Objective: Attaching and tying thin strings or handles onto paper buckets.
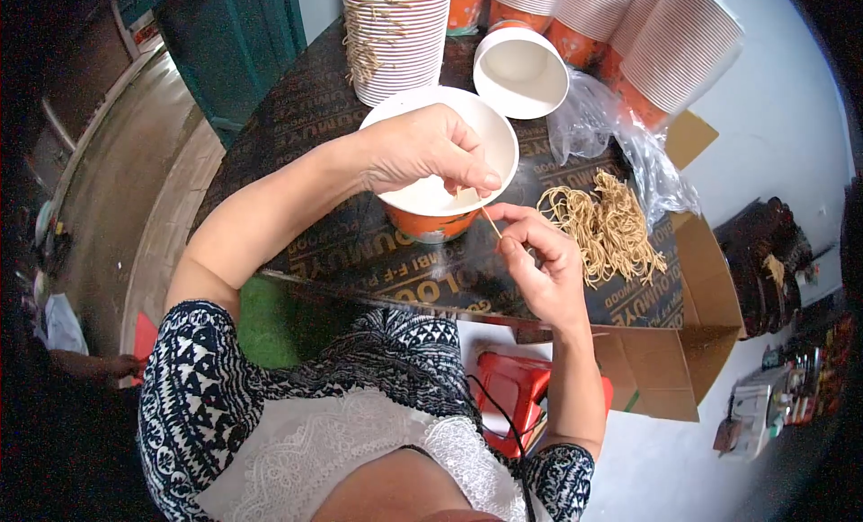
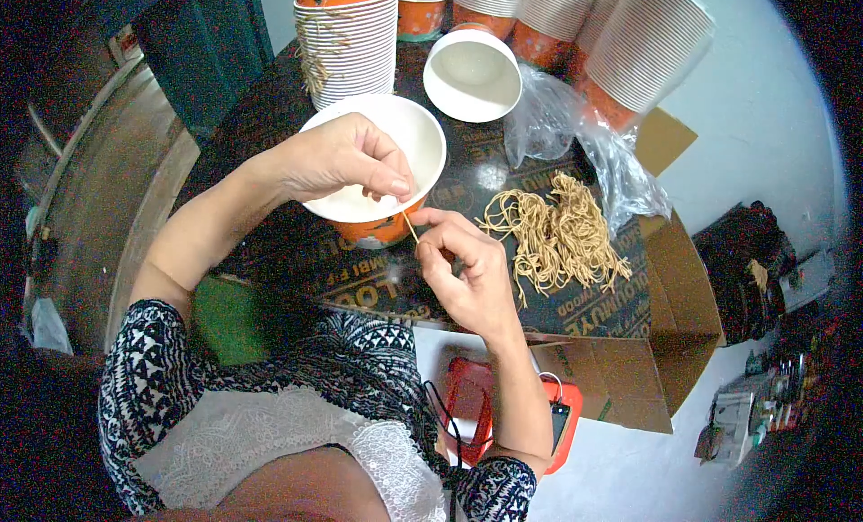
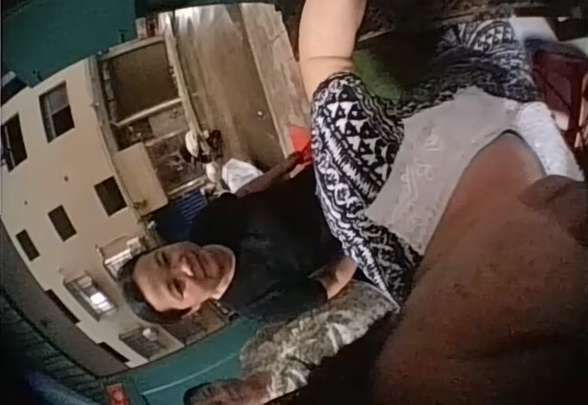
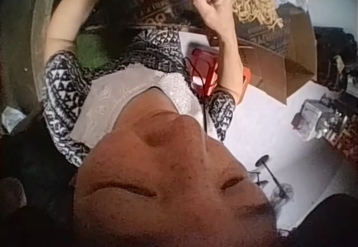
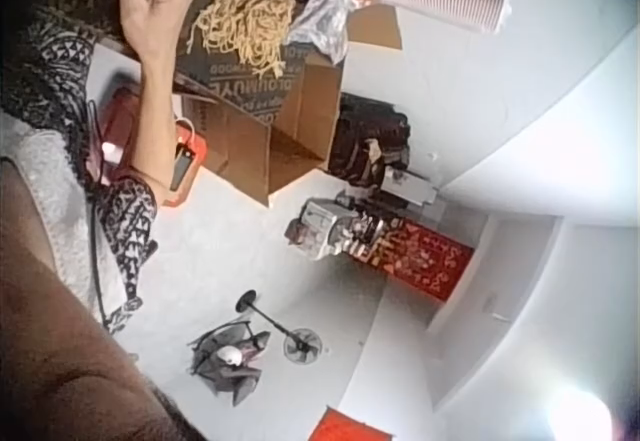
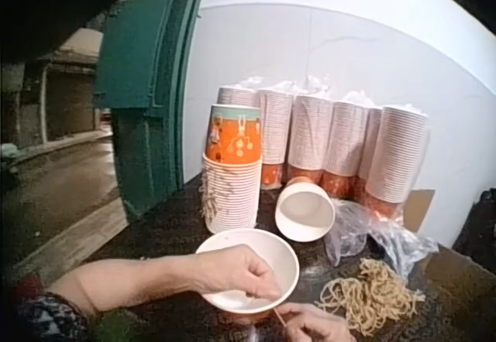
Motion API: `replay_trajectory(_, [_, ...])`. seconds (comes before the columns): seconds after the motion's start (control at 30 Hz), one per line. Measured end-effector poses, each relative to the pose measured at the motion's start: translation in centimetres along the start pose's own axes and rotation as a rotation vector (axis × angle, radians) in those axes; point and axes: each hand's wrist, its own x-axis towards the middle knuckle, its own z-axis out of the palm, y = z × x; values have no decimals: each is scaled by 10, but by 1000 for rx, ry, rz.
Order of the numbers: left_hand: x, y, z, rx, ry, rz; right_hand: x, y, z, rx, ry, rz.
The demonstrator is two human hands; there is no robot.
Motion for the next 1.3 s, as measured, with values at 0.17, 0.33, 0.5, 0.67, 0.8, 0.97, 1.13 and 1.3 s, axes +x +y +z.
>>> replay_trajectory(0.17, [4,-5,-4,-57,-40,41,-1,2,-1,21,-8,26])
replay_trajectory(0.33, [5,-1,-3,-118,-70,17,0,3,-1,31,-20,37])
replay_trajectory(0.5, [5,2,-2,-220,-121,-49,-1,4,-1,-3,-6,-8])
replay_trajectory(0.67, [6,-4,-3,-181,-58,-96,-2,-5,-3,29,-34,68])
replay_trajectory(0.8, [3,-4,-2,-191,-84,-82,-4,-9,-7,86,-24,178])
replay_trajectory(0.97, [2,-2,-2,-149,-84,-59,11,-22,-11,-162,68,50])
replay_trajectory(1.13, [3,4,5,-53,-69,-22,39,-30,-11,-370,66,-147])
replay_trajectory(1.3, [8,0,8,-55,-106,-28,53,-34,-8,-261,39,-1])
